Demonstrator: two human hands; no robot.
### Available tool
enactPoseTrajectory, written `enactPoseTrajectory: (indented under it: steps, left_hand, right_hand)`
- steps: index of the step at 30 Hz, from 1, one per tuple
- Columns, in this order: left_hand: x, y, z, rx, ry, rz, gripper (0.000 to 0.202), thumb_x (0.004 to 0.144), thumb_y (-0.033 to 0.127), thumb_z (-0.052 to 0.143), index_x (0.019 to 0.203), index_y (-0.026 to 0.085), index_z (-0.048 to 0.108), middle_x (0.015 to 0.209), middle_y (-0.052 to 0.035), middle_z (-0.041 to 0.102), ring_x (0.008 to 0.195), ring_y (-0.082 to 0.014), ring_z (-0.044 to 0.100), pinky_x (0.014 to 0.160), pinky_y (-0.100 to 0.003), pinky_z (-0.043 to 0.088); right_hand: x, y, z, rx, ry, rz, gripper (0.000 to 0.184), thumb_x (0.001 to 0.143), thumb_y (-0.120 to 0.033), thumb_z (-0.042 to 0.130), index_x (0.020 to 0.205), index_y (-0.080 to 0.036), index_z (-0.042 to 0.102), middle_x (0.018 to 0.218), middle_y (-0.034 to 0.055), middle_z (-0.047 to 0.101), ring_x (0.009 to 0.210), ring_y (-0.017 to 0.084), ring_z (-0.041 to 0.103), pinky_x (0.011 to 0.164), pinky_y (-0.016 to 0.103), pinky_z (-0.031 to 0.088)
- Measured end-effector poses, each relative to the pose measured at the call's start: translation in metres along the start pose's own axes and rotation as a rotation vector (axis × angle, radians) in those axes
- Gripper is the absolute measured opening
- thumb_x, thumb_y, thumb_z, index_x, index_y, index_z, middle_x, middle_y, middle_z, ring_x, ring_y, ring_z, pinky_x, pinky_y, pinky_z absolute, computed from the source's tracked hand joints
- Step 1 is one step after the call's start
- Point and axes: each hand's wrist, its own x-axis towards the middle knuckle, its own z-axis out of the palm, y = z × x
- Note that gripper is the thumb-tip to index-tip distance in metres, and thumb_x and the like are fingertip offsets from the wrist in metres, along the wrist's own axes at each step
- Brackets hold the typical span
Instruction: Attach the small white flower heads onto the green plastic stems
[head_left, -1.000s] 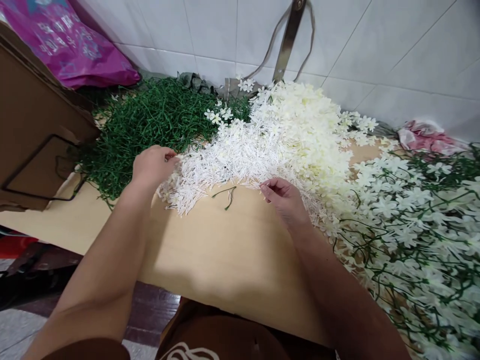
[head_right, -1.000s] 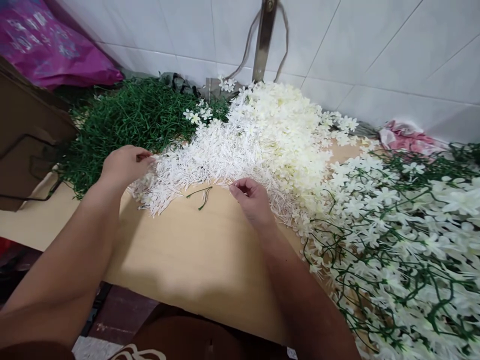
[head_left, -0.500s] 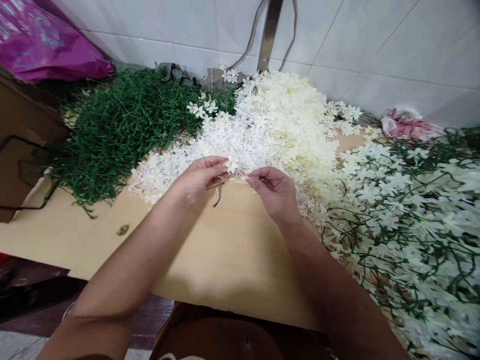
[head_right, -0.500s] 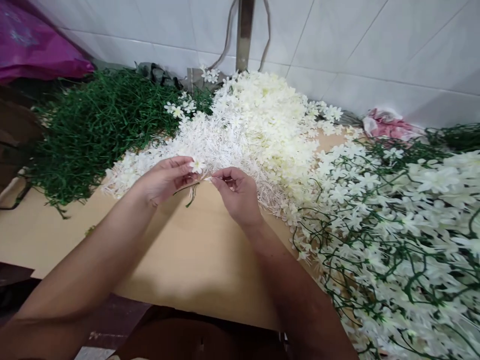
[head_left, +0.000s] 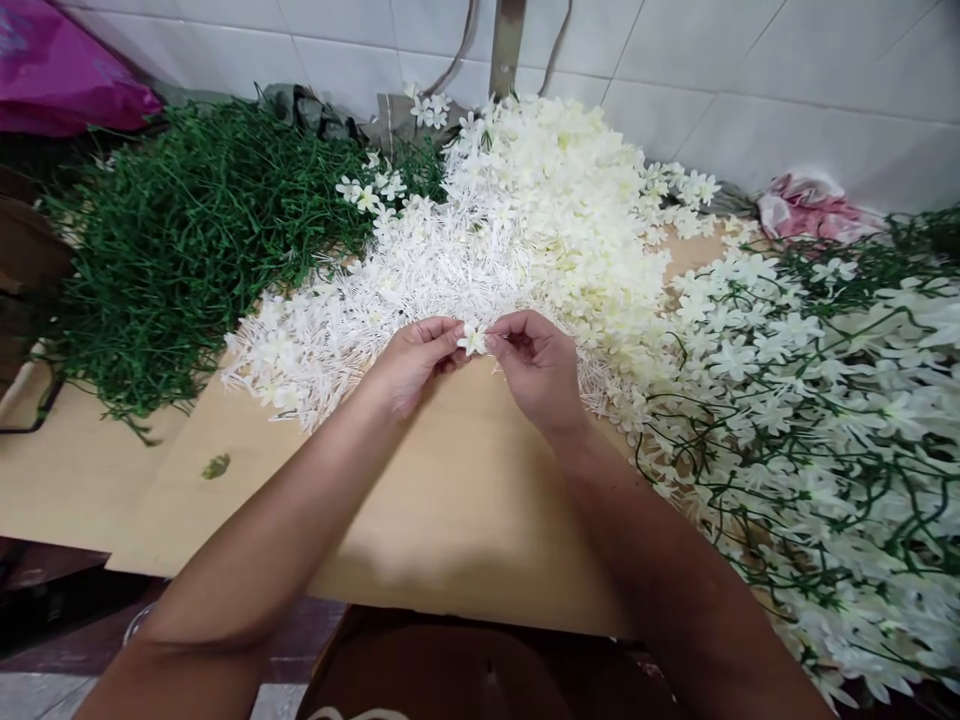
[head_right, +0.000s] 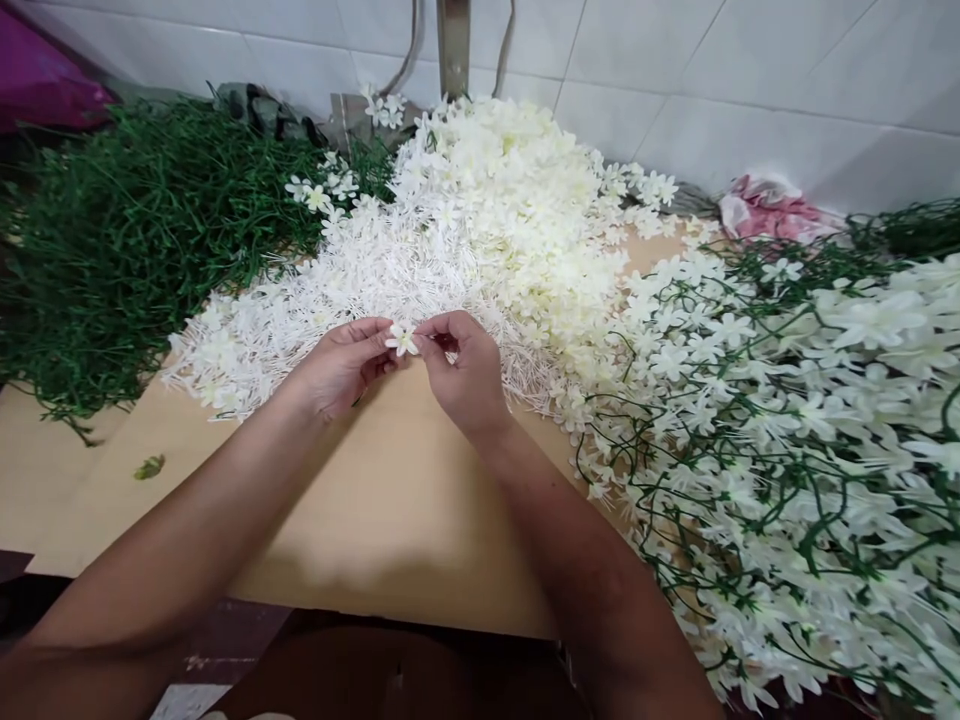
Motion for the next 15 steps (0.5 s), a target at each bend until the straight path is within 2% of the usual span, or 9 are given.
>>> enactPoseTrajectory:
  steps: [3, 5, 8, 10, 12, 15]
  left_hand:
    - [0.001, 0.006, -0.002, -0.045, 0.055, 0.012, 0.013, 0.071, 0.015, 0.079, 0.070, 0.014, 0.066, 0.062, 0.0013, 0.069, 0.053, -0.0066, 0.061, 0.052, -0.016, 0.041]
    - [-0.001, 0.011, -0.003, -0.077, 0.105, 0.005, 0.010, 0.076, 0.011, 0.073, 0.072, 0.014, 0.064, 0.069, -0.0006, 0.072, 0.054, -0.0065, 0.063, 0.052, -0.015, 0.042]
    - [-0.004, 0.014, -0.004, -0.120, 0.129, -0.022, 0.011, 0.082, 0.008, 0.066, 0.074, 0.014, 0.062, 0.071, -0.0018, 0.073, 0.058, -0.0081, 0.066, 0.058, -0.017, 0.048]
    - [-0.005, 0.013, -0.004, -0.154, 0.106, -0.059, 0.011, 0.083, 0.006, 0.063, 0.076, 0.014, 0.062, 0.074, -0.0030, 0.074, 0.063, -0.0101, 0.069, 0.064, -0.020, 0.052]
    - [-0.006, 0.010, -0.004, -0.187, 0.078, -0.108, 0.011, 0.084, 0.006, 0.061, 0.076, 0.014, 0.061, 0.076, -0.0044, 0.075, 0.067, -0.0118, 0.070, 0.069, -0.023, 0.055]
    - [-0.007, 0.005, -0.002, -0.223, 0.052, -0.151, 0.011, 0.083, 0.005, 0.062, 0.076, 0.013, 0.062, 0.072, -0.0036, 0.073, 0.066, -0.0117, 0.070, 0.071, -0.024, 0.056]
  right_hand:
    - [0.002, 0.008, -0.002, 0.006, 0.047, 0.008, 0.006, 0.080, -0.024, 0.064, 0.080, -0.020, 0.060, 0.072, -0.0014, 0.062, 0.065, 0.011, 0.057, 0.064, 0.027, 0.050]
    - [0.004, 0.012, -0.005, -0.058, 0.092, -0.039, 0.005, 0.082, -0.023, 0.062, 0.081, -0.020, 0.059, 0.074, -0.0009, 0.062, 0.066, 0.012, 0.057, 0.064, 0.028, 0.050]
    - [0.007, 0.013, -0.012, -0.305, 0.233, -0.221, 0.004, 0.083, -0.020, 0.062, 0.080, -0.021, 0.060, 0.085, 0.0029, 0.063, 0.084, 0.017, 0.060, 0.079, 0.036, 0.052]
    - [0.008, 0.007, -0.014, -0.456, 0.306, -0.359, 0.006, 0.084, -0.018, 0.063, 0.079, -0.022, 0.061, 0.092, 0.0048, 0.063, 0.096, 0.021, 0.060, 0.091, 0.042, 0.048]
    - [0.006, 0.001, -0.013, -0.490, 0.294, -0.442, 0.008, 0.085, -0.017, 0.063, 0.079, -0.022, 0.062, 0.093, 0.0051, 0.063, 0.098, 0.022, 0.059, 0.094, 0.043, 0.047]
    - [0.002, -0.004, -0.004, -0.430, 0.175, -0.491, 0.009, 0.086, -0.015, 0.061, 0.082, -0.022, 0.061, 0.090, 0.0045, 0.064, 0.094, 0.020, 0.061, 0.090, 0.040, 0.049]
